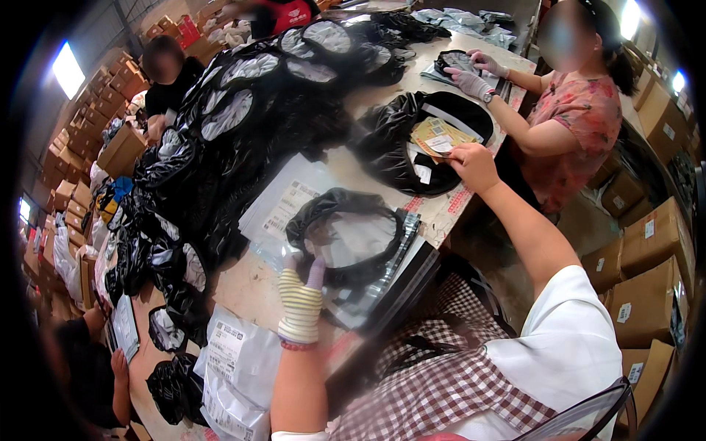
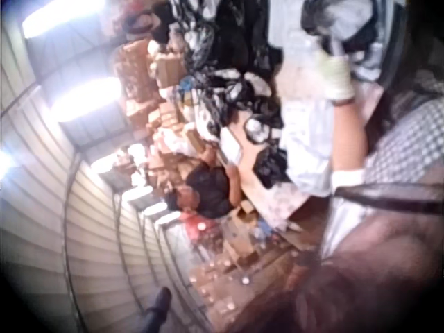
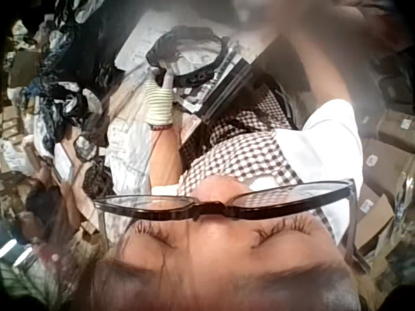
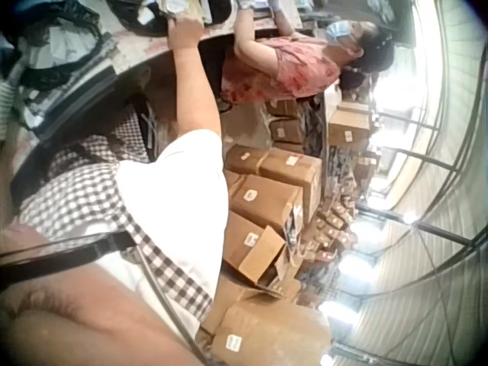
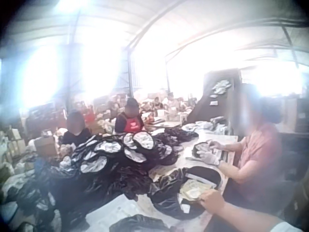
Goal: The person is packing garments into silver mailing bags. They pick up black clothing items from a large pile on a table, place them inside the individual shipping envelopes, and set the finished bags aside.
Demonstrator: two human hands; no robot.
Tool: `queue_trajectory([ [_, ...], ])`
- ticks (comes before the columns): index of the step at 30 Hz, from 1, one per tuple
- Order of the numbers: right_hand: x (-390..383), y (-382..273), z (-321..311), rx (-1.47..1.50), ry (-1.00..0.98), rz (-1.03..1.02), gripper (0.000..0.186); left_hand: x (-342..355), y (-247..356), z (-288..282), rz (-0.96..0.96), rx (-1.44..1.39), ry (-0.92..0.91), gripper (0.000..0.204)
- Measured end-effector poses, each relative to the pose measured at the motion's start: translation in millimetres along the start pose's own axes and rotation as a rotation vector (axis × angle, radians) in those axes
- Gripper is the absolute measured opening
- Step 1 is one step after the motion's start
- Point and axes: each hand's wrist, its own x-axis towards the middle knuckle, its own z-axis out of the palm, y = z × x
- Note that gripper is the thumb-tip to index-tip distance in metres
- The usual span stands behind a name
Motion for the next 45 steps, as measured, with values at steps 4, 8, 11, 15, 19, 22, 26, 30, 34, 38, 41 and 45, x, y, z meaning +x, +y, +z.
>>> queue_trajectory([
  [4,13.3,13.0,-9.0,-0.075,-0.227,-0.131,0.012,0.7,1.3,-1.9,-0.085,0.045,-0.029,0.026],
  [8,51.9,-95.2,-63.7,-0.269,0.012,-0.137,0.011,-5.4,-1.9,-8.0,-0.114,-0.038,-0.031,0.022],
  [11,41.7,-170.7,-42.7,0.026,0.260,-0.465,0.011,-5.3,17.7,-3.7,-0.099,-0.096,-0.025,0.018],
  [15,-4.4,-222.6,10.3,0.299,-0.176,-0.704,0.017,-9.9,38.6,-10.3,-0.056,-0.231,0.072,0.011],
  [19,-33.7,-258.1,4.9,0.279,-0.061,-0.749,0.017,-15.1,35.5,-6.6,0.200,-0.123,0.016,0.013],
  [22,-37.6,-264.1,-8.2,0.191,-0.239,-0.726,0.016,-1.4,27.6,0.9,0.440,0.284,-0.299,0.029],
  [26,-26.8,-247.1,-23.0,0.476,-0.333,-0.610,0.020,-2.9,30.0,12.9,0.530,0.577,-0.285,0.032],
  [30,-12.5,-256.3,-28.4,0.483,-0.162,-0.411,0.051,-10.9,29.4,23.4,0.524,0.733,-0.244,0.035],
  [34,-24.8,-261.5,2.3,0.517,-0.442,-0.131,0.099,-3.9,11.9,8.8,0.417,0.394,-0.092,0.031],
  [38,-21.8,-271.0,1.8,0.449,-0.481,-0.122,0.102,-5.4,10.2,6.9,0.158,0.147,0.106,0.034],
  [41,-22.8,-278.4,10.9,0.275,-0.502,-0.141,0.089,-4.2,13.3,7.1,0.070,0.167,0.059,0.036],
  [45,-16.1,-279.3,15.0,0.213,-0.451,-0.140,0.073,-5.8,7.2,8.6,0.034,0.024,0.078,0.032],
])
